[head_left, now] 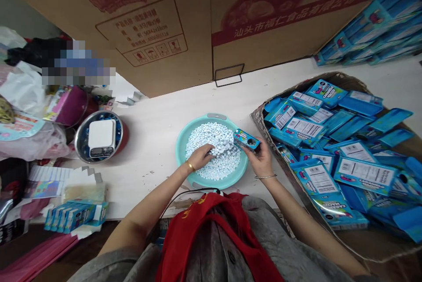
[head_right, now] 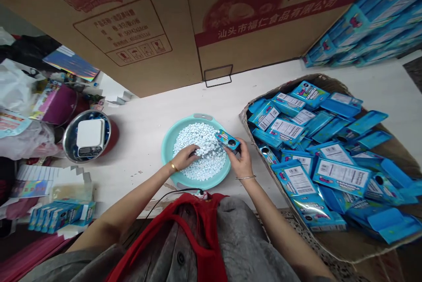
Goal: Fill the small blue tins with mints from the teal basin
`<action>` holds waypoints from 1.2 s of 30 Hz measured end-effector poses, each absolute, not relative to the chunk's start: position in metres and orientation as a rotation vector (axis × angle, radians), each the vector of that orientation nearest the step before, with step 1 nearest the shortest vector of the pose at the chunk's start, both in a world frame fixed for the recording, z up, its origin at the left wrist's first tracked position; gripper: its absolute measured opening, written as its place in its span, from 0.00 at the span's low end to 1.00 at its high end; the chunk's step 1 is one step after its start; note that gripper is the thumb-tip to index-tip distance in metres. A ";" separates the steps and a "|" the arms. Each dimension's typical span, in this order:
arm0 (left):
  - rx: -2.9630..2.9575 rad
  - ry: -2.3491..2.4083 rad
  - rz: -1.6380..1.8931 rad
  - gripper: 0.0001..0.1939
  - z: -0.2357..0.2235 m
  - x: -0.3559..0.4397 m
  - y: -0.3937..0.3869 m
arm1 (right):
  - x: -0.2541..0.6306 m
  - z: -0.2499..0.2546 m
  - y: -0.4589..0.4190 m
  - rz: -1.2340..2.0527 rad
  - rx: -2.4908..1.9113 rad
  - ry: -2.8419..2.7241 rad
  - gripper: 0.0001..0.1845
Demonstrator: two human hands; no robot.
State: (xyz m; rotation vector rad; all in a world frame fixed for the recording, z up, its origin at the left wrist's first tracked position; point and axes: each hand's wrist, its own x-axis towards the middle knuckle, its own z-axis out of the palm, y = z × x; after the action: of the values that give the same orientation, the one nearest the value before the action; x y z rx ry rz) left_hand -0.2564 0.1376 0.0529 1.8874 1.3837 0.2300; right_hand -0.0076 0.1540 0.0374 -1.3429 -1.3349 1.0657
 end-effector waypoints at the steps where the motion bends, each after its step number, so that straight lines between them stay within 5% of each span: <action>1: 1.891 1.361 0.266 0.13 0.065 -0.262 0.134 | -0.007 0.039 0.153 1.045 -1.357 -1.379 0.22; 7: 2.028 1.329 0.217 0.12 0.143 -0.278 0.121 | -0.016 0.043 0.144 0.897 -1.279 -1.677 0.18; 12: 2.209 1.392 -0.172 0.10 0.197 -0.258 0.128 | -0.030 0.043 0.132 0.868 -1.145 -1.832 0.21; 17: 2.344 1.463 -0.637 0.10 0.233 -0.219 0.128 | -0.041 0.044 0.118 0.864 -1.089 -1.876 0.23; 22: 2.466 1.416 -0.739 0.12 0.255 -0.194 0.120 | -0.044 0.037 0.109 0.930 -1.071 -1.820 0.23; 26: 2.452 1.455 -0.540 0.08 0.258 -0.214 0.126 | -0.045 0.038 0.107 0.989 -1.049 -1.722 0.20; 30: 2.304 1.411 0.075 0.13 0.223 -0.250 0.138 | -0.051 0.056 0.111 1.070 -1.019 -1.627 0.19; 32: 2.216 1.415 0.309 0.05 0.197 -0.258 0.141 | -0.055 0.063 0.115 1.108 -1.004 -1.628 0.17; 36: 2.154 1.451 0.405 0.05 0.167 -0.247 0.136 | -0.058 0.061 0.119 1.054 -0.990 -1.730 0.20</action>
State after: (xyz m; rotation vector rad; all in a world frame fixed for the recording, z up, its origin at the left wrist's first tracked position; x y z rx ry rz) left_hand -0.2471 0.1363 0.1671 2.1543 1.4514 0.4047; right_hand -0.0576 0.1189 0.0609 -0.9898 -1.7299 1.0536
